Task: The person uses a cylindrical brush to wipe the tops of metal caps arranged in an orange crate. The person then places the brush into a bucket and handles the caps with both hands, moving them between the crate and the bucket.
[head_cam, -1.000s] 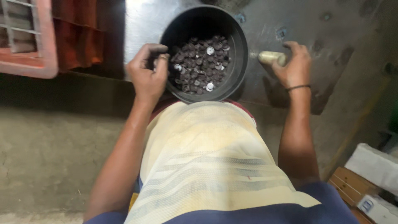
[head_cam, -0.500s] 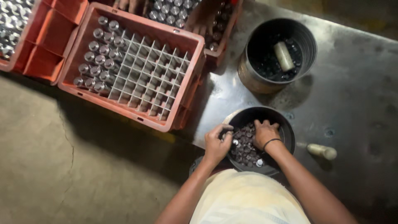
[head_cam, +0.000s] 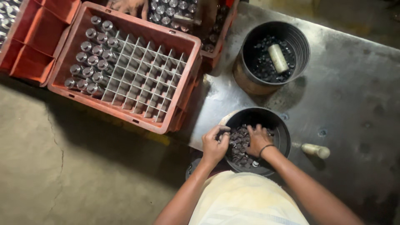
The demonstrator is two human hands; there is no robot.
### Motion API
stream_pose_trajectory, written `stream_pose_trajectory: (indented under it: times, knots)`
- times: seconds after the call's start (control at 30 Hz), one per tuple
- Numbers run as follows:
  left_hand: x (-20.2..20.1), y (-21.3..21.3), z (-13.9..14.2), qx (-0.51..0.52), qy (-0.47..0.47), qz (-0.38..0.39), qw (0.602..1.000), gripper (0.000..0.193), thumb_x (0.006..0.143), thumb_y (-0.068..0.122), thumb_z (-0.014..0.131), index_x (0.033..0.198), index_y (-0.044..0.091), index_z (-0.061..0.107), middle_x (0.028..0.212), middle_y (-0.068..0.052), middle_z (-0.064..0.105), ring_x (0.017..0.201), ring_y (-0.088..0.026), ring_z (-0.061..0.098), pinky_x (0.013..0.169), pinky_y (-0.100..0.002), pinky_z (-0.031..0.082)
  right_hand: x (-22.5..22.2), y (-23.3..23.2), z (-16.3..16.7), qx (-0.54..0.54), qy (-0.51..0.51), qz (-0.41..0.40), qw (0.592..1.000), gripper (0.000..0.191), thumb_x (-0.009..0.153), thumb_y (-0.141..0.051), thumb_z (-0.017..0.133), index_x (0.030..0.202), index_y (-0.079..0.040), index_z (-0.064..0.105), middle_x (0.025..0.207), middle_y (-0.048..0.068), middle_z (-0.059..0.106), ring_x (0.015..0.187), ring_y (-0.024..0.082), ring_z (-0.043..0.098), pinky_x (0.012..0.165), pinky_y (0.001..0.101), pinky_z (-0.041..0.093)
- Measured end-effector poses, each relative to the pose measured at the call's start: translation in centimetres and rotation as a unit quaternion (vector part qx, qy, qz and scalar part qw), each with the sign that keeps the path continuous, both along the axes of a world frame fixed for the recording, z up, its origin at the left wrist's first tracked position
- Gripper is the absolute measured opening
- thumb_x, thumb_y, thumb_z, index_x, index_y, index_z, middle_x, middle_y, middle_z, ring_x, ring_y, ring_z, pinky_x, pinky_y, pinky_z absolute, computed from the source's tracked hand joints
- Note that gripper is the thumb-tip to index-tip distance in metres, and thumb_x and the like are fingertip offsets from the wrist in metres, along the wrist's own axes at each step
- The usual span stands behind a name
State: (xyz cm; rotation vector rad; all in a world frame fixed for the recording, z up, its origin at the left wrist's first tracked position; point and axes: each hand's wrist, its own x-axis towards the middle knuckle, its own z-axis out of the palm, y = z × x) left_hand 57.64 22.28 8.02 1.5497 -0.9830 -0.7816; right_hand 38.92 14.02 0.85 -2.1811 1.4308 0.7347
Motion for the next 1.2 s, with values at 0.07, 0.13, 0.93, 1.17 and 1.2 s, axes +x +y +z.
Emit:
stream_pose_trajectory:
  times: [0.07,0.13,0.93,1.17,1.2]
  knots:
    - [0.0,0.1,-0.2,0.003,0.002,0.004,1.000,0.011,0.086,0.003,0.065,0.094,0.002,0.073,0.071,-0.007,0.068,0.059,-0.010,0.058,0.056,-0.027,0.047,-0.1,-0.9,-0.6,0.030,0.006,-0.019,0.999,0.096,0.067,-0.043,0.085,0.148,-0.019,0.040,0.139,0.022,0.049,0.127,0.044,0.053,0.104,0.0535,0.050]
    - [-0.2,0.2,-0.5,-0.004,-0.003,0.020,1.000,0.011,0.085,0.003,0.065,0.093,0.002,0.073,0.072,-0.008,0.068,0.060,-0.012,0.059,0.057,-0.028,0.047,-0.2,-1.3,-1.1,0.085,0.020,-0.064,0.994,0.099,0.067,-0.054,0.086,0.149,-0.020,0.041,0.137,0.022,0.052,0.127,0.045,0.055,0.108,0.0545,0.049]
    - [-1.1,1.5,-1.2,-0.108,-0.111,0.013,0.988,0.011,0.083,0.000,0.063,0.091,0.004,0.069,0.086,-0.014,0.069,0.079,-0.032,0.071,0.071,-0.039,0.057,1.7,-0.8,2.6,0.448,-0.343,-0.194,0.803,0.043,0.080,-0.034,0.076,0.112,-0.005,0.078,0.110,0.008,0.077,0.100,0.016,0.069,0.094,0.0321,0.054]
    - [-0.5,1.8,-0.4,-0.091,-0.108,-0.009,0.990,0.013,0.084,-0.001,0.062,0.093,0.004,0.069,0.089,-0.014,0.070,0.083,-0.033,0.071,0.075,-0.038,0.057,1.2,-0.2,5.7,0.512,-0.401,-0.422,0.632,0.041,0.085,-0.022,0.072,0.122,-0.006,0.070,0.109,0.007,0.075,0.093,0.017,0.072,0.089,0.0340,0.057]
    - [-0.5,1.8,-0.3,-0.093,-0.103,-0.009,0.990,0.012,0.084,-0.001,0.062,0.093,0.004,0.069,0.090,-0.014,0.070,0.084,-0.032,0.072,0.075,-0.037,0.057,0.7,-0.3,6.0,0.521,-0.416,-0.438,0.603,0.040,0.088,-0.024,0.071,0.123,-0.005,0.068,0.110,0.008,0.075,0.095,0.018,0.072,0.091,0.0354,0.057]
